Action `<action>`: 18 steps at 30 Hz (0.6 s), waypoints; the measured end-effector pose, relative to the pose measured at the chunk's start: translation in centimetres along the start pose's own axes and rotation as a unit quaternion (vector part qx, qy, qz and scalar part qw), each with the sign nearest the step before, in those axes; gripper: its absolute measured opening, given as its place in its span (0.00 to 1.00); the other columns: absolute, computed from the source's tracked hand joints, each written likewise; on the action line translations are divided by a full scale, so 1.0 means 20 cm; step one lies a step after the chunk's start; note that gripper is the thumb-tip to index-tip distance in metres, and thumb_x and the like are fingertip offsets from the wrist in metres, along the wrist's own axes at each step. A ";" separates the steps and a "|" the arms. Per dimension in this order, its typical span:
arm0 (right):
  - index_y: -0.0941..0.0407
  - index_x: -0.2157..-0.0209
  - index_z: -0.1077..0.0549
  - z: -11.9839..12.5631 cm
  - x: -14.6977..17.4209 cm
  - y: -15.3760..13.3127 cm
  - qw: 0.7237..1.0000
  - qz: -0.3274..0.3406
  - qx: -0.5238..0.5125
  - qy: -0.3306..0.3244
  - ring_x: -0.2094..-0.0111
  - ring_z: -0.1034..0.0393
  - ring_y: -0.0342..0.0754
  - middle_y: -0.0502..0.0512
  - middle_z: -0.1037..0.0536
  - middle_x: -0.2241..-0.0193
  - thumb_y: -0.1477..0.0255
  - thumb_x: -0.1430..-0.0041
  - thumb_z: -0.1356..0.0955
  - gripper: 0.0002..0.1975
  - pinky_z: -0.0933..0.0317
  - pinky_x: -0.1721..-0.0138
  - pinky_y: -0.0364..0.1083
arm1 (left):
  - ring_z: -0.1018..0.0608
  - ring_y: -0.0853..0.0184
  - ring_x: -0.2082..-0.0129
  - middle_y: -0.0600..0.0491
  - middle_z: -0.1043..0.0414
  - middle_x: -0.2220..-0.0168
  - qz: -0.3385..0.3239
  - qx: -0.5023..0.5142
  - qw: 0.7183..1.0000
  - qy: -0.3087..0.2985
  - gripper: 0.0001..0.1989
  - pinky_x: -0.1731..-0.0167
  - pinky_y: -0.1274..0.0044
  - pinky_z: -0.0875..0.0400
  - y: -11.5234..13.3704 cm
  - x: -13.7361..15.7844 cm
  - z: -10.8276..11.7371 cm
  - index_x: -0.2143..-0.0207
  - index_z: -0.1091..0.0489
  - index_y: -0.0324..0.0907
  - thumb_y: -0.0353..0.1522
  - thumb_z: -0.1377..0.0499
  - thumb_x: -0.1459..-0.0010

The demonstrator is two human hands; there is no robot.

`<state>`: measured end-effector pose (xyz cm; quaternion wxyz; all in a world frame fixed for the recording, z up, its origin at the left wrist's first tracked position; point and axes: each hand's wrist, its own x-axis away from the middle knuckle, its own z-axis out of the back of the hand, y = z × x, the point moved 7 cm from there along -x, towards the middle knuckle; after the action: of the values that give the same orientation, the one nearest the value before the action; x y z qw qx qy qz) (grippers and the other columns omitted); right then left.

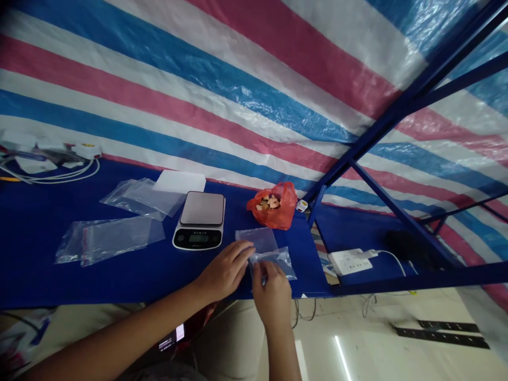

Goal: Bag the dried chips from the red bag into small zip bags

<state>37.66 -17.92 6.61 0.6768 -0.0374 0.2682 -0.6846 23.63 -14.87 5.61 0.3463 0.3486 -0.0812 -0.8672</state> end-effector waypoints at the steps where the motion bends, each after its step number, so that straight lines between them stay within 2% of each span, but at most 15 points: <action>1: 0.56 0.59 0.23 0.02 0.00 0.02 1.000 0.007 -0.020 0.021 0.63 0.24 0.53 0.60 0.18 0.62 0.63 0.28 0.39 0.16 0.34 0.61 0.49 | 0.31 0.58 0.36 0.42 0.33 0.37 -0.016 0.017 1.000 -0.009 0.21 0.37 0.64 0.33 0.04 0.01 0.00 0.38 0.36 0.35 0.29 0.50 0.31; 3: 0.58 0.50 0.24 0.02 0.00 0.07 0.998 0.027 -0.043 0.039 0.50 0.25 0.56 0.64 0.19 0.53 0.64 0.26 0.42 0.19 0.32 0.49 0.53 | 0.35 0.56 0.32 0.42 0.36 0.33 -0.040 0.026 0.998 -0.046 0.24 0.34 0.62 0.36 0.13 0.04 -0.04 0.35 0.38 0.36 0.34 0.49 0.30; 5: 0.58 0.43 0.27 -0.04 0.01 0.11 0.996 0.069 -0.052 0.000 0.39 0.32 0.56 0.64 0.23 0.44 0.66 0.25 0.44 0.21 0.38 0.39 0.57 | 0.37 0.53 0.30 0.41 0.38 0.32 -0.048 0.016 0.995 -0.084 0.29 0.32 0.59 0.41 0.19 0.09 -0.12 0.33 0.41 0.35 0.40 0.48 0.30; 7: 0.57 0.38 0.30 -0.14 0.03 0.13 0.991 0.114 -0.052 -0.052 0.32 0.41 0.55 0.62 0.28 0.37 0.66 0.25 0.44 0.22 0.44 0.33 0.60 | 0.36 0.53 0.31 0.41 0.36 0.33 -0.043 0.003 0.993 -0.106 0.33 0.30 0.58 0.45 0.21 0.15 -0.19 0.32 0.43 0.34 0.45 0.48 0.30; 9: 0.57 0.34 0.34 -0.21 0.04 0.16 0.988 0.133 -0.040 -0.072 0.29 0.46 0.55 0.62 0.33 0.33 0.66 0.25 0.44 0.24 0.48 0.31 0.62 | 0.35 0.54 0.31 0.42 0.34 0.34 -0.037 -0.011 0.992 -0.116 0.34 0.29 0.58 0.49 0.22 0.19 -0.25 0.31 0.43 0.35 0.47 0.47 0.31; 12: 0.58 0.31 0.39 -0.25 0.03 0.26 0.991 0.114 -0.009 -0.062 0.27 0.52 0.56 0.64 0.38 0.31 0.64 0.25 0.45 0.27 0.52 0.30 0.64 | 0.38 0.56 0.30 0.42 0.39 0.31 -0.035 -0.037 0.991 -0.122 0.34 0.29 0.59 0.52 0.22 0.22 -0.29 0.31 0.43 0.35 0.47 0.48 0.31; 18: 0.64 0.30 0.43 -0.16 -0.07 0.61 0.998 0.014 0.050 0.028 0.27 0.54 0.63 0.74 0.41 0.31 0.54 0.26 0.48 0.35 0.51 0.32 0.68 | 0.41 0.56 0.28 0.43 0.47 0.28 -0.046 -0.052 0.987 -0.144 0.35 0.30 0.61 0.48 0.21 0.22 -0.29 0.31 0.43 0.32 0.48 0.51 0.30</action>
<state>47.43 -14.87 -0.83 0.6795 0.0190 0.2529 -0.6884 27.44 -20.22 0.52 0.3084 0.2046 -0.0690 -0.9264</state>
